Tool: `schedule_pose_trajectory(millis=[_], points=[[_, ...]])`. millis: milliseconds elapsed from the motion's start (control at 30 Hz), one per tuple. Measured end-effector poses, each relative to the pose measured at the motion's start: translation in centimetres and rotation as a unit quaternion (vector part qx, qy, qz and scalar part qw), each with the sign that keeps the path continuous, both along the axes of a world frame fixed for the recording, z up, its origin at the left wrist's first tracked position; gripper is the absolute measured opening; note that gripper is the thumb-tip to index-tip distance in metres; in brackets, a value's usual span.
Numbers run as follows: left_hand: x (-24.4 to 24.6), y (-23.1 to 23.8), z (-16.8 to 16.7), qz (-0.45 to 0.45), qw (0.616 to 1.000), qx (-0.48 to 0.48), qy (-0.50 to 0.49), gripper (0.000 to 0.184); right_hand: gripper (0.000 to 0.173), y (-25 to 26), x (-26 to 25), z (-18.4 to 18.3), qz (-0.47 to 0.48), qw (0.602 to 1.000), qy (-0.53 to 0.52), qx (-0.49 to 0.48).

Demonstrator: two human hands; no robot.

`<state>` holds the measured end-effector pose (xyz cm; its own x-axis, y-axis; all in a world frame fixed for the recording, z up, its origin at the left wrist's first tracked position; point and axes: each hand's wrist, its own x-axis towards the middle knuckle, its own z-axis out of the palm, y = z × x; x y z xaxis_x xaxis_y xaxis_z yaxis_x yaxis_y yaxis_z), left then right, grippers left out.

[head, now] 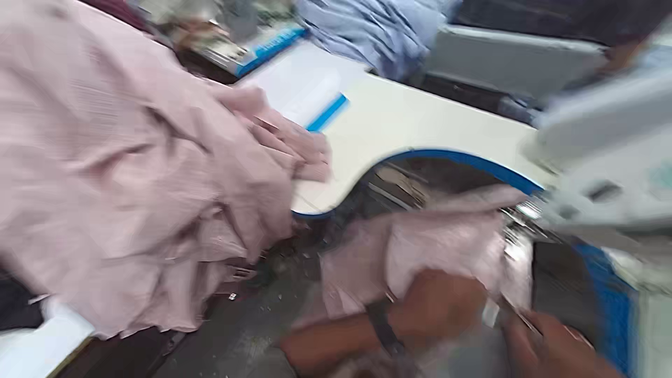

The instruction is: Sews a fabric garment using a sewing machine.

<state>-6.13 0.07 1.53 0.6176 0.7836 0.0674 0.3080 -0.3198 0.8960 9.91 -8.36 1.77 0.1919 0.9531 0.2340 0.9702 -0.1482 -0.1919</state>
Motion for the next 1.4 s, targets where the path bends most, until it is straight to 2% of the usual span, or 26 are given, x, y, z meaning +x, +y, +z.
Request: schedule_pose_trajectory(millis=[133,233,333,400,533,667,767,833,933,1000,1067,1167,1300,1400], points=[[-0.6,0.0,-0.1,-0.038,0.996,0.078,-0.012,0.027,0.023,-1.8,0.6,3.3,-0.051,0.974,-0.204,0.079],[-0.2,-2.4,-1.9,-0.017,0.997,0.079,-0.019,0.027,0.015,-2.1,-1.1,2.6,-0.007,0.968,-0.234,0.091],[0.2,-3.6,-3.7,0.036,0.992,0.09,-0.077,0.025,0.016,-1.9,-4.6,2.6,0.009,0.987,-0.143,0.069],[0.0,-3.3,-4.3,0.023,0.993,0.059,-0.099,0.024,0.014,-1.9,-7.0,2.4,0.004,0.993,-0.106,0.049],[0.4,-0.3,-5.5,-0.038,0.983,-0.072,-0.162,0.029,0.016,-0.3,-6.4,1.8,0.007,0.997,-0.082,0.012],[2.1,1.9,-5.7,-0.038,0.974,-0.124,-0.184,0.029,0.013,2.0,-5.5,2.2,0.002,0.995,-0.102,-0.001],[3.2,3.3,-6.0,-0.03,0.973,-0.124,-0.191,0.03,0.014,3.5,-5.0,2.0,-0.018,0.997,-0.076,-0.01],[3.8,3.7,-5.6,-0.021,0.978,-0.107,-0.179,0.029,0.014,3.6,-4.0,2.0,-0.038,0.999,-0.009,-0.006],[2.5,3.1,-3.6,-0.017,0.992,-0.058,-0.114,0.027,0.014,1.2,0.7,5.4,-0.075,0.984,0.161,0.007],[1.5,1.7,-2.9,-0.007,0.997,-0.016,-0.078,0.027,0.012,-1.6,4.1,6.9,-0.083,0.98,0.177,0.031],[1.4,1.3,-2.5,-0.006,0.998,0.018,-0.054,0.029,0.021,-3.1,5.5,6.8,-0.049,0.99,0.127,0.029],[1.5,0.8,-2.5,-0.001,0.995,0.092,-0.039,0.029,0.033,-3.7,3.5,5.3,0.008,1.0,-0.004,0.013],[0.3,-2.6,-4.2,0.013,0.983,0.159,-0.095,0.023,0.022,-2.8,-4.4,3.6,0.064,0.994,-0.09,0.009],[-0.4,-3.6,-5.8,0.02,0.987,0.079,-0.14,0.025,0.014,-1.8,-6.8,2.4,0.06,0.989,-0.133,-0.012]])
